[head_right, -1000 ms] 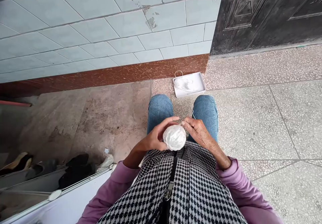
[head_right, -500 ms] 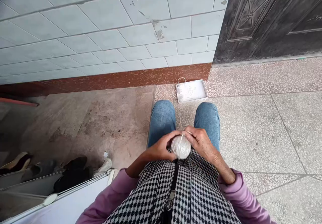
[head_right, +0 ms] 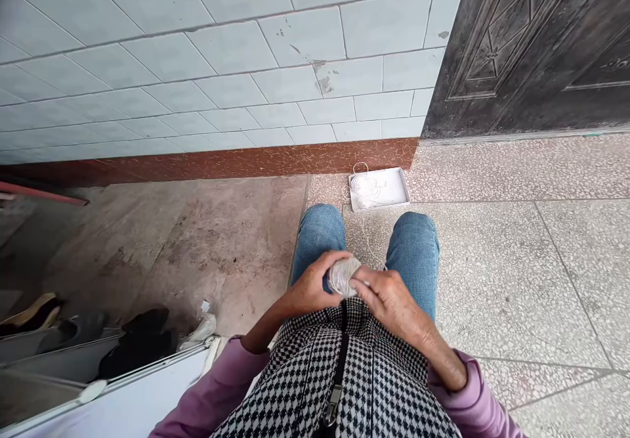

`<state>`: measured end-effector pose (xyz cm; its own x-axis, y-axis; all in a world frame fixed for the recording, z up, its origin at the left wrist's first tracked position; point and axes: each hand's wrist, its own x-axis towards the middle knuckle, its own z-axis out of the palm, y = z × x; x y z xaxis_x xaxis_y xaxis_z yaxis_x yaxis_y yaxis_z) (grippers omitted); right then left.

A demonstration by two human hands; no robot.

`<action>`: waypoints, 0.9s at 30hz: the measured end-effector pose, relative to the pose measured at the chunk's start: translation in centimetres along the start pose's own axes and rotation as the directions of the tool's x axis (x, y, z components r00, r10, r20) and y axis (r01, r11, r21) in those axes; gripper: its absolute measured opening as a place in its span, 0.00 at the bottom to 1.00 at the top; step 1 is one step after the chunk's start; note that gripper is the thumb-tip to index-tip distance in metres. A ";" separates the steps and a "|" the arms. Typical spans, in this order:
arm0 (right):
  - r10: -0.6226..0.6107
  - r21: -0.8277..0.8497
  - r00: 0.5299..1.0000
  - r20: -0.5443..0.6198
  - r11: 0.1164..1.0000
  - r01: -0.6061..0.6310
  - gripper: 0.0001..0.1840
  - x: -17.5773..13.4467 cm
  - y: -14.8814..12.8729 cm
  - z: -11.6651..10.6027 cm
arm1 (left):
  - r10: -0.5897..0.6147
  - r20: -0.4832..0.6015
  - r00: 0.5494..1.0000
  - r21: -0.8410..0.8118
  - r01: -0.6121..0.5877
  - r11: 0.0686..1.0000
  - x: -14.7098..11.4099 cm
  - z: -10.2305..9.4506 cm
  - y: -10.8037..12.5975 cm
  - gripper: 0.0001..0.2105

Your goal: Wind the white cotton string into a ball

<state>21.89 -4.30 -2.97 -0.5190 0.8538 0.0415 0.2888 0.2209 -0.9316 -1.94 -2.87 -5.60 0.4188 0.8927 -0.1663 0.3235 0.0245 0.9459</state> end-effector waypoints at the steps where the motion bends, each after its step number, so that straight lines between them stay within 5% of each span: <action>1: 0.014 0.017 0.999 -0.033 1.000 -0.013 0.27 0.4 0.4 -0.7 | 0.004 0.107 0.994 -0.043 0.001 0.999 -0.4 0.2 0.1 0.39; 4: 0.073 0.076 0.992 -0.099 0.995 -0.065 0.31 1.2 2.2 -1.3 | -0.003 0.217 0.976 -0.318 0.074 0.945 -0.9 0.0 0.5 0.43; 9: 0.125 0.034 0.992 -0.034 0.992 -0.124 0.29 0.7 3.0 1.9 | -0.118 -0.081 0.990 -0.558 0.053 0.828 1.0 -0.8 0.2 0.42; 12: 0.087 -0.014 0.995 0.037 0.996 -0.087 0.24 -0.1 1.5 2.3 | -0.094 -0.209 0.973 -0.388 0.006 0.922 2.8 -0.7 0.0 0.39; 15: 0.029 -0.019 0.999 0.042 0.999 -0.029 0.22 0.1 0.2 0.2 | 0.042 -0.284 0.958 -0.034 -0.054 0.998 4.1 -0.4 0.4 0.37; 18: 0.019 0.024 0.998 -0.058 1.000 -0.018 0.22 1.7 0.4 -2.7 | 0.118 -0.033 0.992 0.092 -0.114 0.989 4.5 -0.3 1.5 0.38; 20: 0.036 0.092 0.989 -0.144 0.996 -0.023 0.26 3.0 1.4 -3.9 | 0.101 0.198 0.975 -0.048 -0.093 0.994 4.4 -0.4 2.1 0.40; 22: 0.061 0.164 0.974 -0.218 0.986 -0.025 0.30 3.9 2.8 -4.1 | 0.088 0.292 0.952 -0.261 -0.009 0.965 4.2 -0.6 2.4 0.42; 27: 0.134 0.166 0.967 -0.216 0.981 -0.099 0.34 3.3 4.4 -1.1 | -0.018 0.011 1.000 -0.648 0.021 0.761 4.0 -1.6 1.6 0.45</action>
<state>22.36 0.01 -6.56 -0.2893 0.9572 -0.0065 0.2010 0.0541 -0.9781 -1.12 1.47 -4.34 0.4224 0.8870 -0.1867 -0.2949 0.3293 0.8970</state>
